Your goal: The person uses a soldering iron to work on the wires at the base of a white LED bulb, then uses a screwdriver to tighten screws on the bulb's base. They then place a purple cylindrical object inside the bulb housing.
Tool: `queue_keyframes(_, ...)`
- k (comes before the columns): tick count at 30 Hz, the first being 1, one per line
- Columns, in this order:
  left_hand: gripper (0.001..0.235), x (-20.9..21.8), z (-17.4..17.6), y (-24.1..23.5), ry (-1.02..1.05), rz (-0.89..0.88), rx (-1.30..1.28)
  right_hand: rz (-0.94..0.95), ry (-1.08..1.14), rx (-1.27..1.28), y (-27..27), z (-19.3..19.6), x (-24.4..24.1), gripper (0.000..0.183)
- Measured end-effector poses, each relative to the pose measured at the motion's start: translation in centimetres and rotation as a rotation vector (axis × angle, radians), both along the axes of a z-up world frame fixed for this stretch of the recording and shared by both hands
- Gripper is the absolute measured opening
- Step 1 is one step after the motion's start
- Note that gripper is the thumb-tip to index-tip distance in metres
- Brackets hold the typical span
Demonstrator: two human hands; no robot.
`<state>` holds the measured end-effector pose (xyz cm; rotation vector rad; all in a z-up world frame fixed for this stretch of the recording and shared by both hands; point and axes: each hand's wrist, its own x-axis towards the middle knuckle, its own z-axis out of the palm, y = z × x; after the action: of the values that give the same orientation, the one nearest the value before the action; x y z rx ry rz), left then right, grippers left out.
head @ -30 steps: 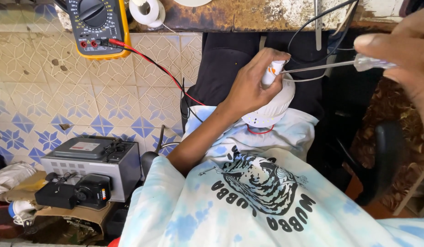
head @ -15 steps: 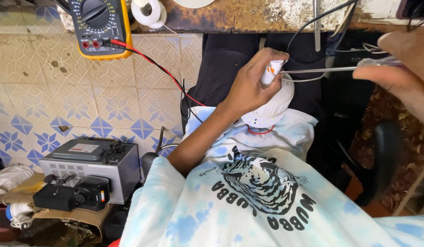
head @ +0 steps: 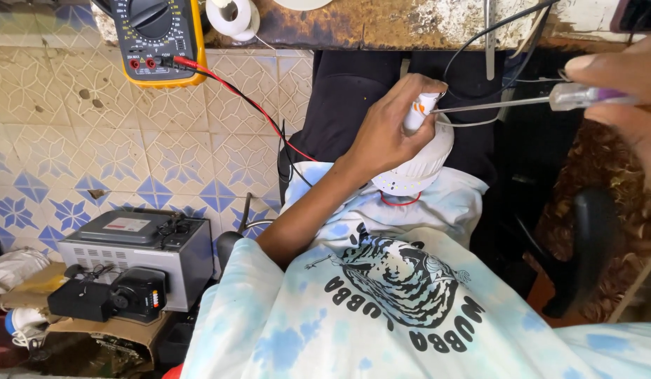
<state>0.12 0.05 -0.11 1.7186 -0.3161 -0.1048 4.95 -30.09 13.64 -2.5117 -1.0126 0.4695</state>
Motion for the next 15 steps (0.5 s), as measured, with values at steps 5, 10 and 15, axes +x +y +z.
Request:
queue_keyframes(5,0.033,0.0,-0.2,0.1,-0.024,0.013,-0.018,-0.306,0.039,-0.067,-0.6,-2.3,-1.2,0.062)
queue_keyframes(10,0.033,-0.2,-0.4,0.0,-0.012,0.007,-0.015,-0.145,0.021,0.106,-3.1,-3.7,-0.6,0.045)
queue_keyframes(15,0.032,0.4,0.0,0.3,0.014,0.026,-0.032,-0.372,-0.098,-0.023,-0.9,-0.8,-3.7,0.038)
